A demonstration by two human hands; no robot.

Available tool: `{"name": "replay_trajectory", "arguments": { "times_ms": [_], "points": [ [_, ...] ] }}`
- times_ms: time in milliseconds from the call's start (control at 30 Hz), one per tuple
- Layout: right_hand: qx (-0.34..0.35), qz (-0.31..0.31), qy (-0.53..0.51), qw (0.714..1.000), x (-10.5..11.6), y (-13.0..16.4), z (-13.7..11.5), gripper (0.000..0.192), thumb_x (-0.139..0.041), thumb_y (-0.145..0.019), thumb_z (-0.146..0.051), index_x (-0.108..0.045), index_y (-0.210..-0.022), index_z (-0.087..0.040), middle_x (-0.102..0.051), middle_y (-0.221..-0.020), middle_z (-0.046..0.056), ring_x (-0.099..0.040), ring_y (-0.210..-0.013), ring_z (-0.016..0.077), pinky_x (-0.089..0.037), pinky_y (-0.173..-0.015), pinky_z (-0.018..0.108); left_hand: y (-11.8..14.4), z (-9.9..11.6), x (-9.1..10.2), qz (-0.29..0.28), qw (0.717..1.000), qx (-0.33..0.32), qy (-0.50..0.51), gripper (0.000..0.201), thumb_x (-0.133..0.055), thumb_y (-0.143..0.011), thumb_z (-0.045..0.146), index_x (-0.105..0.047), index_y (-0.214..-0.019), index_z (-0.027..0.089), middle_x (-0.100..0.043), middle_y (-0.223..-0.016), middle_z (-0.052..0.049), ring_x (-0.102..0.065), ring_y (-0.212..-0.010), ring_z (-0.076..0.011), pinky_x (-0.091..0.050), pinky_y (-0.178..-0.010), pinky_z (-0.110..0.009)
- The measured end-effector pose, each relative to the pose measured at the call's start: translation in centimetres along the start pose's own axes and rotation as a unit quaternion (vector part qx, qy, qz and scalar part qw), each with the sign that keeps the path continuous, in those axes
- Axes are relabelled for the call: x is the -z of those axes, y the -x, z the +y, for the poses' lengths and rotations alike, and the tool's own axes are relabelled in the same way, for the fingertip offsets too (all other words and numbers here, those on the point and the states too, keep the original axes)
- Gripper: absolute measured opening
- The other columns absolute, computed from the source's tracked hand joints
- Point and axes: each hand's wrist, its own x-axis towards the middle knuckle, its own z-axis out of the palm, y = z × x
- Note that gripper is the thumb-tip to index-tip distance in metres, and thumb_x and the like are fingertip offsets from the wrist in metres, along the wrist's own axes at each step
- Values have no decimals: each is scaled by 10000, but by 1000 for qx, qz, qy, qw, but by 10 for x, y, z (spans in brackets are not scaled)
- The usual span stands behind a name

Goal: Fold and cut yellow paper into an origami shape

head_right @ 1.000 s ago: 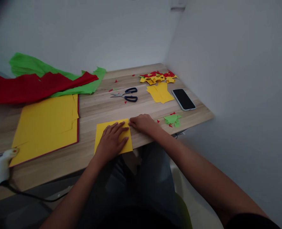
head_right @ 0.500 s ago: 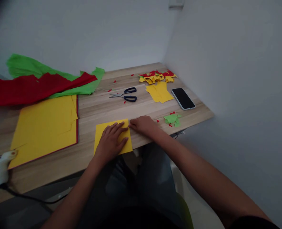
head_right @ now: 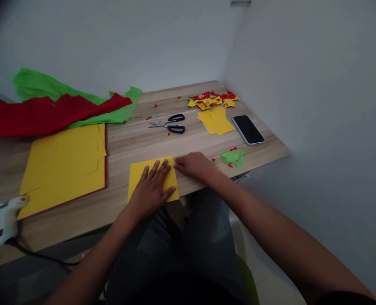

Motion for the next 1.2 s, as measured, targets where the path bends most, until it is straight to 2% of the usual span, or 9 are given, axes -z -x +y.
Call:
{"name": "replay_trajectory", "arguments": {
  "times_ms": [533, 867, 1200],
  "points": [
    [-10, 1, 10, 1000, -1, 4, -3, 415, -391, -1013, -481, -694, -903, -219, -759, -861, 64, -622, -720, 195, -213, -574, 303, 0, -1, 0, -1, 1000, -1, 8, 678, -395, -977, 524, -301, -1525, 137, -220, -1646, -85, -128, -1527, -295, -141, -1230, -558],
    [-8, -13, 8, 1000, -2, 8, -6, 440, -372, -1012, -498, -696, -906, -219, -756, -846, 65, -625, -715, 199, -217, -571, 297, 1, -3, -3, 9, 1000, -7, 29, 671, -401, -972, 522, -277, -1542, 190, -239, -1641, -83, -127, -1528, -291, -117, -1231, -556],
    [-20, -15, 11, 1000, -1, 13, -9, 432, -382, -1014, -482, -701, -908, -211, -755, -852, 69, -628, -724, 198, -225, -575, 301, 1, -3, -3, 2, 1000, -6, 19, 690, -378, -979, 526, -260, -1552, 161, -206, -1649, -90, -122, -1528, -290, -114, -1229, -555]
  ]
}}
